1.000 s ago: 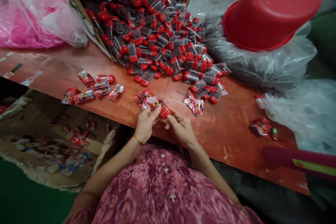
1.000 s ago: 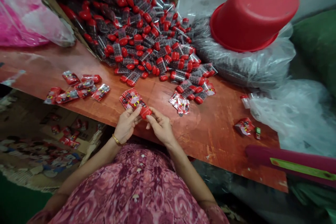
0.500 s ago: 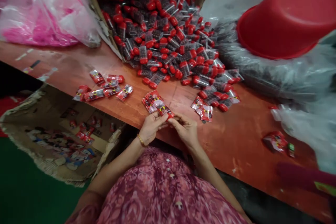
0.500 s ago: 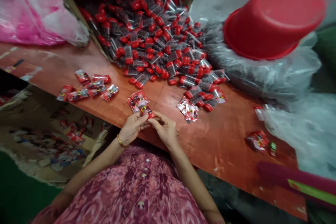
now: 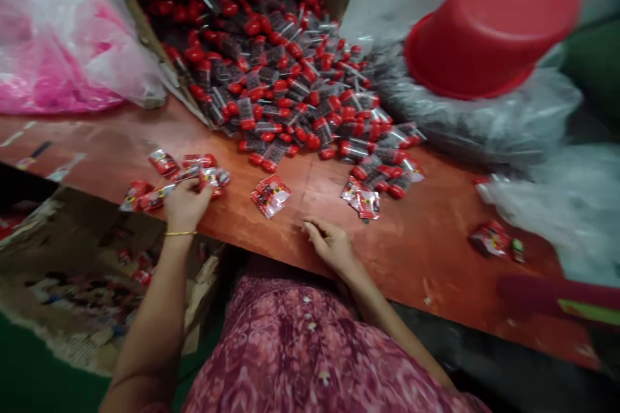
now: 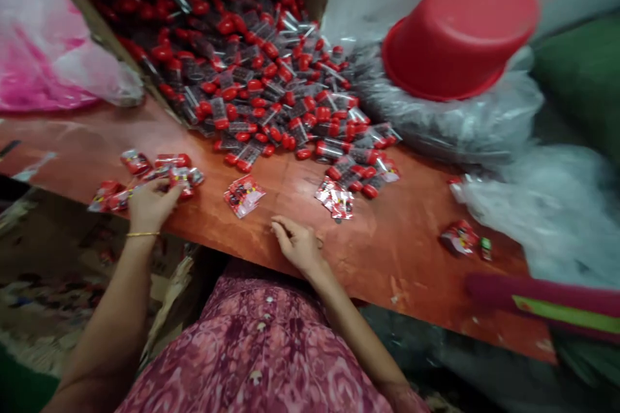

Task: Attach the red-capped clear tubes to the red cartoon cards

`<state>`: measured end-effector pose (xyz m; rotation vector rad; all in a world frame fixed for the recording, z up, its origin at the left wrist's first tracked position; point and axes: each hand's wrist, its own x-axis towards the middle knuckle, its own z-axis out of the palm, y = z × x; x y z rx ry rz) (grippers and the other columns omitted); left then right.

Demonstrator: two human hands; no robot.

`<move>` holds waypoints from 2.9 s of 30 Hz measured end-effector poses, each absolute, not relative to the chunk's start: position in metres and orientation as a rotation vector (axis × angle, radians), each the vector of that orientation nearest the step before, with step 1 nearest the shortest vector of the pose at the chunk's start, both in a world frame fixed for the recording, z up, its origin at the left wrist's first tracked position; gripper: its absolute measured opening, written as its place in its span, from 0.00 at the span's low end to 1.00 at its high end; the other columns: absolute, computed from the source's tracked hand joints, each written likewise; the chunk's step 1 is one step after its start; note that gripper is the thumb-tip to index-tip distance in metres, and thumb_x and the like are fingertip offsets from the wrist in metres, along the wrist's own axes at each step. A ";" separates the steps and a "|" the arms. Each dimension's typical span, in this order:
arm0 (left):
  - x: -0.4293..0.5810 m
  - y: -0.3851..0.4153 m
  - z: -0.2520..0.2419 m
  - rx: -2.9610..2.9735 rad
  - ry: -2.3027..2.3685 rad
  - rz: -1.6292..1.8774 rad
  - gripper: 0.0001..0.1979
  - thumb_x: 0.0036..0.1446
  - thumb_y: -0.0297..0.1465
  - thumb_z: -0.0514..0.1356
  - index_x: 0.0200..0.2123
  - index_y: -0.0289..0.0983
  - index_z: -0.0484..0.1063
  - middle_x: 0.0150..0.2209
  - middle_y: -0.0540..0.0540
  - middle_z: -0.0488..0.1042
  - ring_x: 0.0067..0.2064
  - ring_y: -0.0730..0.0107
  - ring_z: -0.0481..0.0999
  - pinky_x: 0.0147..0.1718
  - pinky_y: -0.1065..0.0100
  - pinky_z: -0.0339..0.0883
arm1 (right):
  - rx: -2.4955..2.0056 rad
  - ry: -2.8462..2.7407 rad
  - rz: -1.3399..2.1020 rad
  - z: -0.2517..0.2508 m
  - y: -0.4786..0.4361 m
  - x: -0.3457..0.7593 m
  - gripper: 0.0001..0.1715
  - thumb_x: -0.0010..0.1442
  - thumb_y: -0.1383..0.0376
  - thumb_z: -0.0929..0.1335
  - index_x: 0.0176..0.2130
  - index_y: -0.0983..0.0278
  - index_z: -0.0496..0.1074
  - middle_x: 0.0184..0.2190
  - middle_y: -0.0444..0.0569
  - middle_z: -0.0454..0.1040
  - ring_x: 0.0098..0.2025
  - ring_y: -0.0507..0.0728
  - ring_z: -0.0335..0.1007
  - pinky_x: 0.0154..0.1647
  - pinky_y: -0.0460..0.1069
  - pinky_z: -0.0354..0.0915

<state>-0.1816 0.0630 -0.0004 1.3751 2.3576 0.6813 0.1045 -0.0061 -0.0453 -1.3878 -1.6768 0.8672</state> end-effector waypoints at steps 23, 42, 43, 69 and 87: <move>-0.181 0.084 0.000 1.924 2.546 0.832 0.26 0.57 0.37 0.50 0.55 0.25 0.63 0.65 0.28 0.45 0.66 0.36 0.38 0.55 0.33 0.27 | -2.303 -1.603 -0.081 -0.019 0.077 0.211 0.27 0.58 0.55 0.62 0.50 0.72 0.66 0.46 0.67 0.70 0.47 0.69 0.63 0.43 0.60 0.59; -0.083 0.081 -0.008 2.212 1.883 0.266 0.20 0.50 0.44 0.60 0.43 0.40 0.76 0.56 0.38 0.67 0.61 0.43 0.57 0.56 0.45 0.50 | -1.693 -1.846 0.297 -0.051 0.064 0.136 0.20 0.55 0.63 0.64 0.46 0.69 0.69 0.43 0.60 0.72 0.46 0.64 0.67 0.47 0.58 0.63; -0.082 0.079 -0.010 2.180 1.902 0.254 0.19 0.52 0.43 0.59 0.44 0.41 0.76 0.56 0.39 0.67 0.61 0.43 0.57 0.56 0.45 0.50 | -1.698 -1.840 0.237 -0.051 0.062 0.137 0.20 0.56 0.63 0.64 0.47 0.69 0.69 0.45 0.61 0.71 0.48 0.64 0.65 0.48 0.59 0.62; -0.056 0.019 0.000 1.011 1.463 0.884 0.22 0.45 0.50 0.60 0.28 0.36 0.76 0.26 0.48 0.76 0.28 0.68 0.73 0.28 0.69 0.67 | -1.224 -1.287 1.006 -0.022 0.029 0.068 0.15 0.56 0.57 0.63 0.25 0.63 0.67 0.21 0.42 0.68 0.25 0.50 0.62 0.27 0.45 0.60; -0.046 0.034 0.000 0.319 1.300 1.141 0.20 0.26 0.39 0.72 0.22 0.35 0.70 0.22 0.53 0.74 0.23 0.79 0.71 0.26 0.74 0.65 | -1.750 -1.931 0.187 -0.025 0.042 0.112 0.21 0.59 0.53 0.63 0.42 0.66 0.70 0.39 0.59 0.74 0.40 0.62 0.66 0.42 0.55 0.59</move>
